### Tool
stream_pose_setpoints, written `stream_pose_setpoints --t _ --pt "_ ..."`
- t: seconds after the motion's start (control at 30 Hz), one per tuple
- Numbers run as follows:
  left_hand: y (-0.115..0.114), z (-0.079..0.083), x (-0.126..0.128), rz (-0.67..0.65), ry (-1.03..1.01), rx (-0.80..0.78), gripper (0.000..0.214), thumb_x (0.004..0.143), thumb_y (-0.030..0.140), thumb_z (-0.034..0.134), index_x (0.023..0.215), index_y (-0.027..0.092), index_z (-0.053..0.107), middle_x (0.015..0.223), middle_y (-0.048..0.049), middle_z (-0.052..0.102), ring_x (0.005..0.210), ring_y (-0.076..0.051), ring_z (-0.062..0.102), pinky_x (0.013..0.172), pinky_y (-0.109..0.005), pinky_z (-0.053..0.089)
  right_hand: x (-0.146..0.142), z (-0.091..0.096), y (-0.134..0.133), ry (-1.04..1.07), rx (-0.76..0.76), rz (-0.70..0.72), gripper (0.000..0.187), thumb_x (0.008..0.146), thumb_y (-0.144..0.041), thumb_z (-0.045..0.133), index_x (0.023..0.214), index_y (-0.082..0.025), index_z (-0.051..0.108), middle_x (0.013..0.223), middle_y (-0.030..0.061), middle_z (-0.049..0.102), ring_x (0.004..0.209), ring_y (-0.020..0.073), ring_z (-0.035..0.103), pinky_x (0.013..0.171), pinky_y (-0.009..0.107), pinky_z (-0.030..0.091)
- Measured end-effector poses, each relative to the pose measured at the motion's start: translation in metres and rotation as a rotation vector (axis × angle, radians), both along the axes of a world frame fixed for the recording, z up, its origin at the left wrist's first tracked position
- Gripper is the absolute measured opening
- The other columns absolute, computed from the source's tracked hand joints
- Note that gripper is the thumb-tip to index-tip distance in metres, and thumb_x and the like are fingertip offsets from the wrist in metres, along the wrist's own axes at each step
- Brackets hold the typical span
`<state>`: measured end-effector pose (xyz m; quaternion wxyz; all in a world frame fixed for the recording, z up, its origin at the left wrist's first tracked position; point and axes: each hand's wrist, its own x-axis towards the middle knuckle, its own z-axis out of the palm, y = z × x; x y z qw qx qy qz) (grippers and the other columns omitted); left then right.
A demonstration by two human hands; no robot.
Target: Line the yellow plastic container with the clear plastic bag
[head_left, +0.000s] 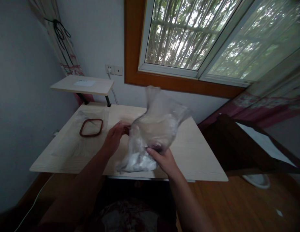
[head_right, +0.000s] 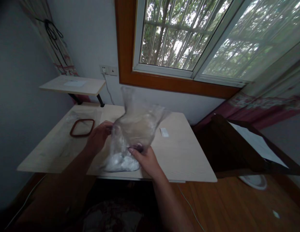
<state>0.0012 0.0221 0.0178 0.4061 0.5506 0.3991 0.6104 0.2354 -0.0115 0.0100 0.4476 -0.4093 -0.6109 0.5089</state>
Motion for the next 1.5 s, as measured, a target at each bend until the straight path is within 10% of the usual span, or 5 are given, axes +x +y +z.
stream_pose_setpoints --t 0.23,0.47,1.0,1.27,1.5 --pt "0.049 -0.005 0.010 -0.018 0.809 0.450 0.039 0.093 0.025 0.061 0.132 0.026 0.062 0.141 -0.0131 0.047 0.113 -0.023 0.059 0.100 -0.046 0.054 0.087 0.045 0.016 -0.020 0.271 -0.563 0.028 0.073 -0.041 0.085 0.087 -0.018 0.077 0.084 0.0054 0.074 0.077 0.0210 0.070 0.071 0.031 0.056" --pt "0.085 -0.019 0.019 -0.119 0.937 0.513 0.029 0.093 0.027 0.062 0.122 0.026 0.065 0.141 -0.0108 0.046 0.121 -0.025 0.054 0.106 -0.052 0.048 0.110 0.068 0.039 0.037 0.478 -0.889 0.026 0.079 -0.037 0.081 0.092 -0.016 0.076 0.085 0.0042 0.073 0.074 0.0161 0.068 0.066 0.027 0.053" --pt "0.017 -0.006 0.031 -0.145 1.048 0.534 0.022 0.091 0.038 0.067 0.099 0.017 0.068 0.102 -0.0095 0.063 0.103 -0.026 0.050 0.094 -0.042 0.043 0.010 0.101 0.110 -1.148 0.671 0.026 0.021 0.095 -0.022 0.057 0.104 -0.015 0.075 0.101 0.0134 0.075 0.091 0.0263 0.070 0.081 0.032 0.049" --pt "0.003 0.001 0.028 -0.218 1.073 0.489 0.021 0.093 0.038 0.065 0.097 0.018 0.068 0.094 -0.0069 0.066 0.100 -0.024 0.054 0.094 -0.041 0.042 -0.035 0.055 0.119 -1.022 0.499 0.209 0.023 0.100 -0.025 0.055 0.097 -0.013 0.074 0.094 0.0114 0.075 0.088 0.0215 0.069 0.076 0.026 0.045" --pt "-0.001 -0.001 0.024 -0.183 1.034 0.465 0.022 0.093 0.040 0.064 0.099 0.020 0.069 0.097 -0.0063 0.068 0.100 -0.023 0.056 0.099 -0.043 0.042 -0.007 0.073 0.106 -1.051 0.534 0.376 0.024 0.089 -0.030 0.072 0.108 -0.015 0.070 0.099 0.0099 0.074 0.088 0.0213 0.068 0.077 0.027 0.046"
